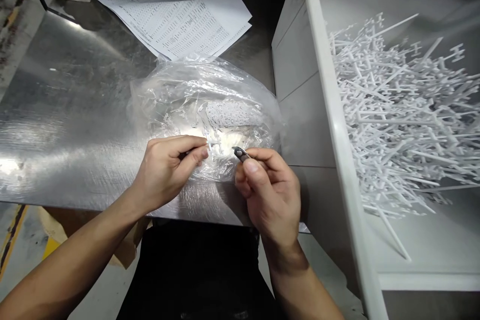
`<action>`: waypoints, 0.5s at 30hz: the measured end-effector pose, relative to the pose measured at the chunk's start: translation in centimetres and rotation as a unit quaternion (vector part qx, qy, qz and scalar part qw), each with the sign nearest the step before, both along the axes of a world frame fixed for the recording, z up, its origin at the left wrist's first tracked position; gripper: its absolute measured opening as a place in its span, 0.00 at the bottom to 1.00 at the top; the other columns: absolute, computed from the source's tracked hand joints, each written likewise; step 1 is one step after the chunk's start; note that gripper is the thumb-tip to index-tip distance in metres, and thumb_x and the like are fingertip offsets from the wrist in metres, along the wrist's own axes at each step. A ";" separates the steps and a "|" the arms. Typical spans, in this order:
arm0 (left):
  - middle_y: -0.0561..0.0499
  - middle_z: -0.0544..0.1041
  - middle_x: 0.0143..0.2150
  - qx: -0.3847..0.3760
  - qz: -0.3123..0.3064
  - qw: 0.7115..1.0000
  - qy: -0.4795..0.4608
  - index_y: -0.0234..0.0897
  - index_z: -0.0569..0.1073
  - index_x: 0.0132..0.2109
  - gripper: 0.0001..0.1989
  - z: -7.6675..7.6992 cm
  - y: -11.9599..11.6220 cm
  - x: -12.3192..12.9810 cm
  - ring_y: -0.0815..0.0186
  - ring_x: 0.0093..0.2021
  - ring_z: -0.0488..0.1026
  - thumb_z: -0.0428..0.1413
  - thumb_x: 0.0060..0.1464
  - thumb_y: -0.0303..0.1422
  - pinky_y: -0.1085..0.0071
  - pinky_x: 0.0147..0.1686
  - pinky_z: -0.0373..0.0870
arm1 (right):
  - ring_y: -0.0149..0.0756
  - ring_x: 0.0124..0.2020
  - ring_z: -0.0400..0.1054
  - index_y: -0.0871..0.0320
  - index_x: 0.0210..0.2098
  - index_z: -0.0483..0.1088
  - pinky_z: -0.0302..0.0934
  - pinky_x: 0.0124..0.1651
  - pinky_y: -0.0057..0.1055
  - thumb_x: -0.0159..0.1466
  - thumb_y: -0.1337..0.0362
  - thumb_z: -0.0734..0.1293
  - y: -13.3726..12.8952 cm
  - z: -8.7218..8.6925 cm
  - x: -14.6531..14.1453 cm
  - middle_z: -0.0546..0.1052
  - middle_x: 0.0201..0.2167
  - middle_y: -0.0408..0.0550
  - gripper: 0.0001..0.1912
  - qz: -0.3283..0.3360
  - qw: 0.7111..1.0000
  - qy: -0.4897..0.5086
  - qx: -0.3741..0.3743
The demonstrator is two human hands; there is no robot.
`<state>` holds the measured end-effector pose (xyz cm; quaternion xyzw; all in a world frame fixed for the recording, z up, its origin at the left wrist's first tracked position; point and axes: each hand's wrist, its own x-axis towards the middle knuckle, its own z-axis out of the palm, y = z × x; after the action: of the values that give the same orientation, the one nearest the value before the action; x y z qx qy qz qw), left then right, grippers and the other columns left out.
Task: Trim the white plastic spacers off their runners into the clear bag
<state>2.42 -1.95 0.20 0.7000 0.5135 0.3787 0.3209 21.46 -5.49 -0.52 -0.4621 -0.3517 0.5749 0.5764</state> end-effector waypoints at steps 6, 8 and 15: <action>0.53 0.81 0.32 0.082 -0.102 0.991 0.004 0.34 0.80 0.40 0.07 0.3 -0.1 -0.5 0.73 0.28 0.74 0.60 0.70 0.25 0.76 0.29 0.68 | 0.26 0.23 0.62 0.51 0.45 0.84 0.62 0.29 0.26 0.68 0.61 0.79 0.2 -0.1 -0.2 0.73 0.24 0.36 0.07 -0.003 1.000 0.008 0.024; 0.53 0.82 0.35 0.088 -0.132 0.987 -0.007 0.35 0.80 0.45 0.05 0.4 -0.2 -0.6 0.74 0.31 0.75 0.59 0.71 0.25 0.77 0.30 0.68 | 0.25 0.23 0.61 0.52 0.44 0.83 0.63 0.30 0.26 0.68 0.62 0.78 0.2 0.0 -0.3 0.73 0.24 0.36 0.05 -0.005 1.000 0.013 0.019; 0.54 0.79 0.35 0.094 -0.179 0.979 -0.009 0.35 0.78 0.45 0.05 0.3 -0.3 -0.7 0.74 0.34 0.75 0.59 0.71 0.22 0.77 0.35 0.70 | 0.25 0.23 0.61 0.54 0.43 0.80 0.63 0.30 0.25 0.69 0.63 0.77 0.3 0.7 -0.4 0.71 0.23 0.35 0.05 -0.002 1.000 -0.001 -0.001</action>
<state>1.77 -2.23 0.48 0.8044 0.3388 0.3678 0.3208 21.09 -5.16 0.17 -0.4641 -0.3511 0.5736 0.5765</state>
